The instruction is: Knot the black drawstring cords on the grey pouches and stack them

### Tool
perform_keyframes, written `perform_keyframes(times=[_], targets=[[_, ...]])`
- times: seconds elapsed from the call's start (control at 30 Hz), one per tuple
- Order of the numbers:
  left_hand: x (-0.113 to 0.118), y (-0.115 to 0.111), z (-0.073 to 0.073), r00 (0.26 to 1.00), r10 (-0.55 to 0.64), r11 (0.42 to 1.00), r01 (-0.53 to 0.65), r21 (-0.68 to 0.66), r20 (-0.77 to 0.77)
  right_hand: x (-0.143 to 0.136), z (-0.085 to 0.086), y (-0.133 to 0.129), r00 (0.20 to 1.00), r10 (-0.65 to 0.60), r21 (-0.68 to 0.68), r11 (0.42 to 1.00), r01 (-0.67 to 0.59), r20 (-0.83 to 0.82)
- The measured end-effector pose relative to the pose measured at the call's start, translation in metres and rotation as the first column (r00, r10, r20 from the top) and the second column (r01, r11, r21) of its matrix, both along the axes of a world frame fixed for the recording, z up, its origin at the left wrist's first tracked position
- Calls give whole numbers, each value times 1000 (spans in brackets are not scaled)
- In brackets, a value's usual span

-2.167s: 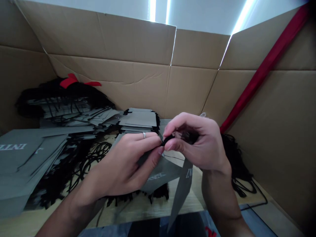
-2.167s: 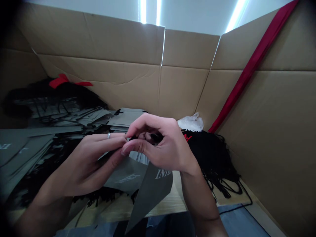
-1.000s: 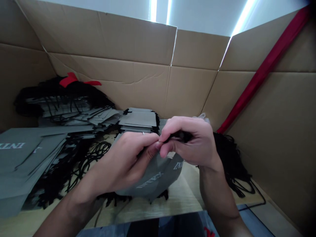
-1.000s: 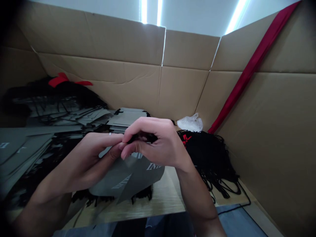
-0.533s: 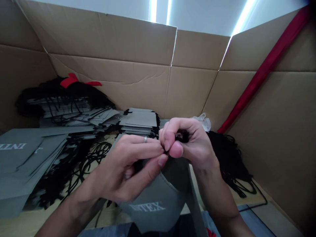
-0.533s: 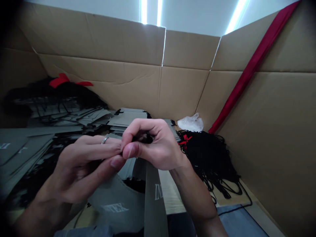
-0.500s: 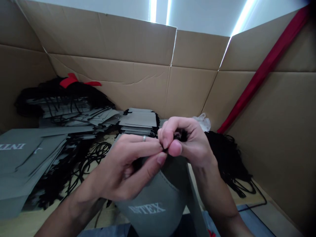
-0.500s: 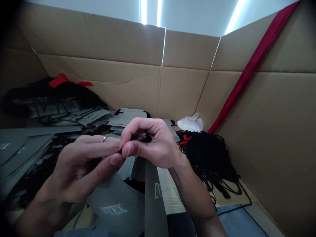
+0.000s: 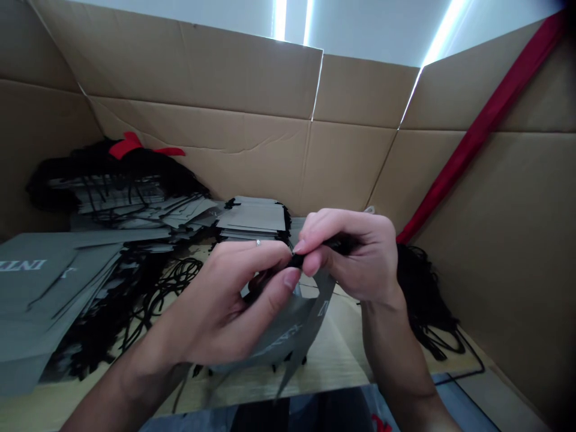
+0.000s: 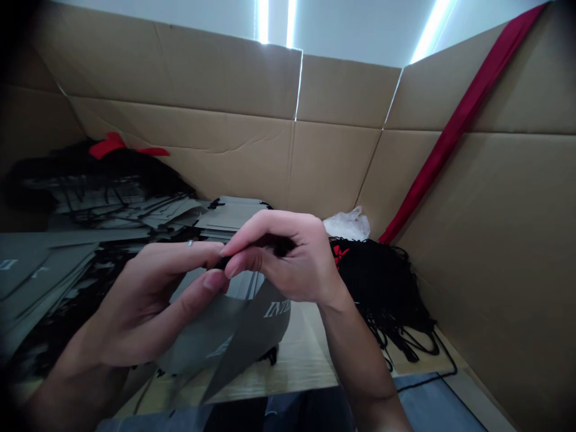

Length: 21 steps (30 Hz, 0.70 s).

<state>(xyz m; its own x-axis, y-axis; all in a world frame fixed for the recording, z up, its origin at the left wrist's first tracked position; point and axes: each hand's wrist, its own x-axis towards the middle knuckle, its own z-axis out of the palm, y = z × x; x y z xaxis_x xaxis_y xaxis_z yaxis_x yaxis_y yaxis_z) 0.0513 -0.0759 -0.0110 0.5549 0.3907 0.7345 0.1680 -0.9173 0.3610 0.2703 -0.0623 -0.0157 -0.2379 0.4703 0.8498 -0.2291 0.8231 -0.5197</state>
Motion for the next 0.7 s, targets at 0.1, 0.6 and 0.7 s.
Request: perform_keyframes(times=[0.1,0.6,0.7], targets=[[0,2,-1,999,-47,998,48,50,-22,2,3,-5,998,-31,-96,995,36,50],[8,-1,-9,998,-57,981,60,186,-21,7,3,-2,987,158,-229,960,-164,-44],[11,-3,-8,989,-145,983,139,122,39,3,-1,1,965,244,-272,926,-260,-92]])
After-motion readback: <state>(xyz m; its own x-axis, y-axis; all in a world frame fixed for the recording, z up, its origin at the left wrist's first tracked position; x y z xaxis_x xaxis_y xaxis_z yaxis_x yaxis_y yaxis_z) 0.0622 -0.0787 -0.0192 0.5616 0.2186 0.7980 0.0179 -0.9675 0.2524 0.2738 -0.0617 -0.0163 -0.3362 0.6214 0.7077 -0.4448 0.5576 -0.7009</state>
